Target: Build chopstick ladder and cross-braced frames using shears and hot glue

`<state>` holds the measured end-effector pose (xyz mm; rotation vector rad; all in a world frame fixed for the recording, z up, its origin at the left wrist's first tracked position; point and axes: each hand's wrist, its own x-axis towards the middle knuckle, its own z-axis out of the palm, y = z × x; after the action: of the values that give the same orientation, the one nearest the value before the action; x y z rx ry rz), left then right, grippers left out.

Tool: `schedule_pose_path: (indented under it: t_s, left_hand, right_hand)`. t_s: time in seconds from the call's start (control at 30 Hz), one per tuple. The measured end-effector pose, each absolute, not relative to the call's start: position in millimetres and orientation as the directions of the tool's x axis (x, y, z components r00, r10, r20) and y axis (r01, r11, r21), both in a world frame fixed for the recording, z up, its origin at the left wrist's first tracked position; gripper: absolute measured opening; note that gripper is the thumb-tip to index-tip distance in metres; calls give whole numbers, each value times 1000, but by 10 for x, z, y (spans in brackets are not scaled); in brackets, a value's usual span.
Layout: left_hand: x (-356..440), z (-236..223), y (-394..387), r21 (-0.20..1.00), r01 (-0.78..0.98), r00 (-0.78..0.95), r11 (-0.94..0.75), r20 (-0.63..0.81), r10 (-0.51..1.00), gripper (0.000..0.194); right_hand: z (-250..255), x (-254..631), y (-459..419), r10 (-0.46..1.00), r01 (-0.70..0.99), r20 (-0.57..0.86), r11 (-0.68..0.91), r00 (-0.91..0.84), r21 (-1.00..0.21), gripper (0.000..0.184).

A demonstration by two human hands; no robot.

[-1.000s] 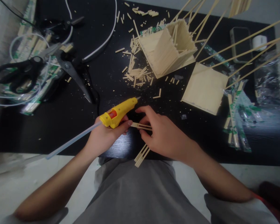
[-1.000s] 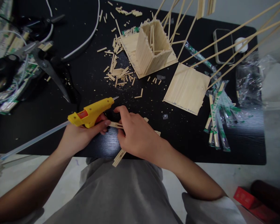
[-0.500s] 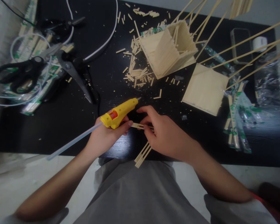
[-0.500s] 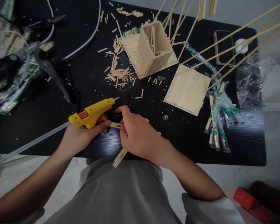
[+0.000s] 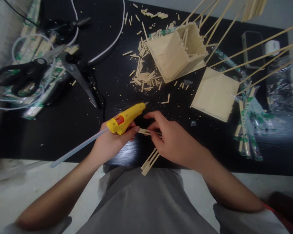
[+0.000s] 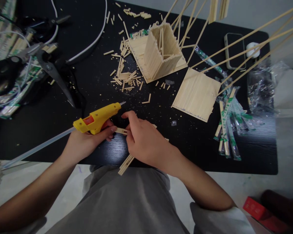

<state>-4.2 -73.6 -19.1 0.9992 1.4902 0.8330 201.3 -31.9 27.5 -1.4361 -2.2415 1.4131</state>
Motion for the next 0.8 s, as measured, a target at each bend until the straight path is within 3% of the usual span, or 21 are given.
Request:
schedule_pose_path:
  t_s: [0.8]
  left_hand:
    - [-34,-196,-735,902,129,-55,411,-408,912,21]
  right_hand:
    - [241,1998,-336,781,644,-314,143,-540,-751,39]
